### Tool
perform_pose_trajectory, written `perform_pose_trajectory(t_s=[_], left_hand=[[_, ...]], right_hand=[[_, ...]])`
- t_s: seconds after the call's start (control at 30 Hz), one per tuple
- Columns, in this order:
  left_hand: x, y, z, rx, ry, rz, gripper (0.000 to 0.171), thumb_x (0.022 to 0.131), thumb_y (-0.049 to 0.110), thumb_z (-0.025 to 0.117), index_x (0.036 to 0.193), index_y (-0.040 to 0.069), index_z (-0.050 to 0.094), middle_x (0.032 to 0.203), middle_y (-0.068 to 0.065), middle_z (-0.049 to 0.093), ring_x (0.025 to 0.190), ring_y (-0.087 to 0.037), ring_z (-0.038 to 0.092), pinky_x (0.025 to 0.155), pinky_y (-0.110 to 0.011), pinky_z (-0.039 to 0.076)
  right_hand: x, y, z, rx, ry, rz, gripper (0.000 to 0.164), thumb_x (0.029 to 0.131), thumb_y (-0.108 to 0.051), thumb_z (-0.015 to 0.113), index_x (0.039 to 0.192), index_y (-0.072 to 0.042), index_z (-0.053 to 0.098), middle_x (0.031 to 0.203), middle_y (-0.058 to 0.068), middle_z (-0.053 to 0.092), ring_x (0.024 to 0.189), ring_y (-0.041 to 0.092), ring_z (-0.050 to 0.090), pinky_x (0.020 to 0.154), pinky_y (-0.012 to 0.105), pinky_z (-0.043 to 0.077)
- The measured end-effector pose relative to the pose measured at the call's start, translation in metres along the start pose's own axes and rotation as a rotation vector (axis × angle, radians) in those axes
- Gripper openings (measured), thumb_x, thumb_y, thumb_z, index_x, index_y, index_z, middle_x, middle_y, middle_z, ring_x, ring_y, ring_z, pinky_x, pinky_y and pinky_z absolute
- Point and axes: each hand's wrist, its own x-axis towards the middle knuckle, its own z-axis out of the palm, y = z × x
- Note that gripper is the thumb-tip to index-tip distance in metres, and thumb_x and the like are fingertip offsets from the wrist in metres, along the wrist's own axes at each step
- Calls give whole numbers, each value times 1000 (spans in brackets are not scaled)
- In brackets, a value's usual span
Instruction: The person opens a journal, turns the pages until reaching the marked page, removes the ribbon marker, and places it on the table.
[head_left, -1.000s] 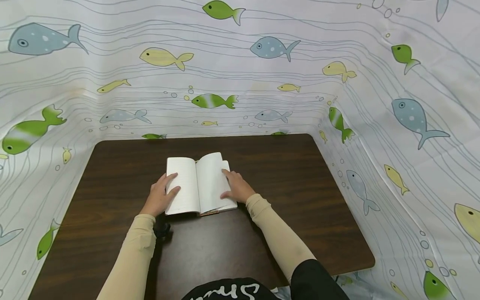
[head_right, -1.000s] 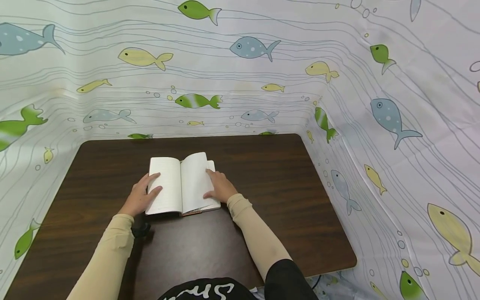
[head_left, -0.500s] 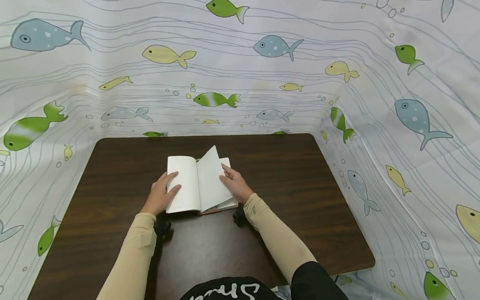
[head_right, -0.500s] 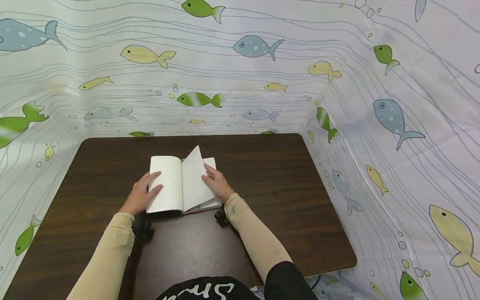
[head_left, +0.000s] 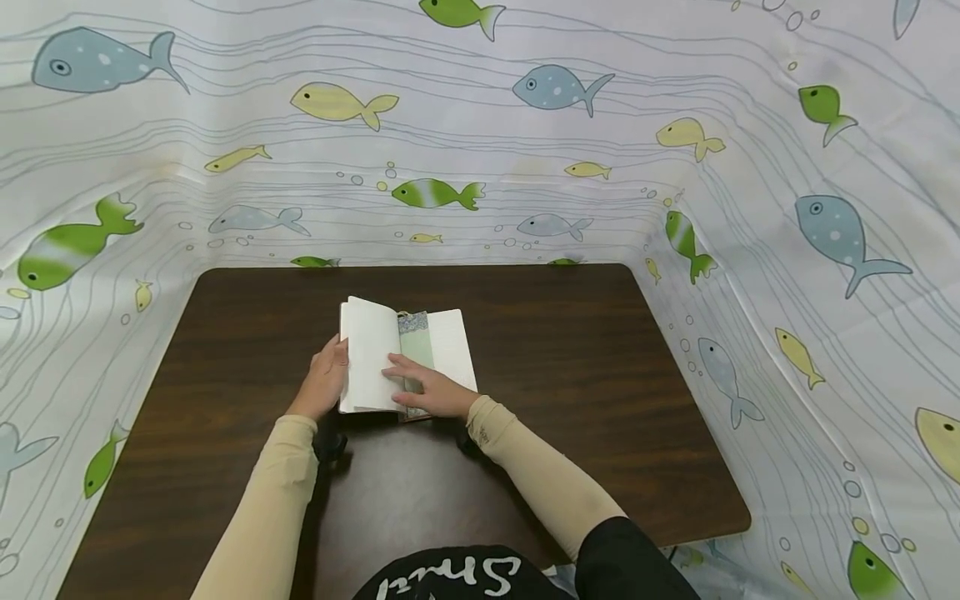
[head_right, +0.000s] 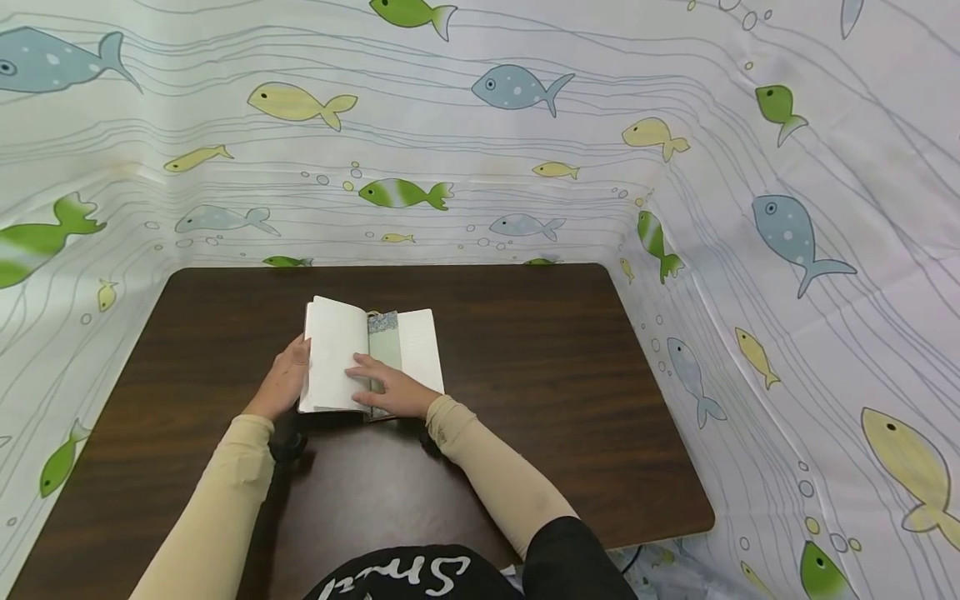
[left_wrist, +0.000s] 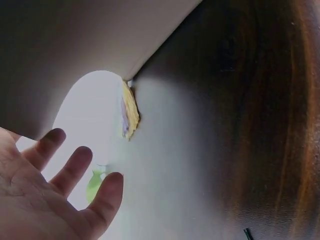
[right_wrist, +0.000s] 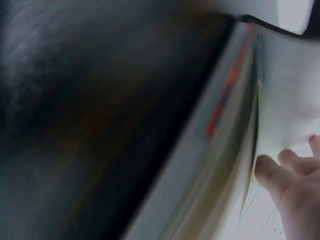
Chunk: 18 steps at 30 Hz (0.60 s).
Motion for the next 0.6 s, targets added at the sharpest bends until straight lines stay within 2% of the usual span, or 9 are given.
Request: perform_pose_trajectory(t_s=[0.13,0.27,0.37,0.47,0.6], left_hand=[[3,0,1,76,-18,-13,66,110,41,40,154,-8,32,164,-32,13,145,-54,14,113,-71,18],[4,-4,2,138,-25,-38,74,105,35,55,156,-9,23,161,-34,16,144,-56,18,111,-71,23],[3,-5,2,121,-15,-51,82,104,33,58,160,-3,12,162,-33,18,143,-56,20,110,-71,25],[3,-5,2,111,5,-35,86,102,30,62,163,4,6,163,-30,18,144,-55,22,110,-71,26],[4,-4,1,151,10,32,73,102,27,63,160,2,26,161,-33,21,145,-56,23,112,-71,22]], right_hand=[[2,2,6,-252,-24,-46,59,104,-31,60,156,-13,41,170,5,13,156,16,9,122,32,20],[0,8,2,-413,-10,-10,63,101,-35,64,157,-18,40,169,5,19,156,19,13,122,42,23],[-4,20,-7,-500,-5,50,69,99,-37,68,158,-17,38,168,8,22,155,23,17,122,46,23],[-10,37,-17,-532,-4,102,76,95,-38,73,158,-13,37,167,12,23,155,27,17,123,43,21],[-18,60,-30,-543,15,106,87,90,-40,78,157,-6,36,167,16,21,155,31,17,123,39,20]])
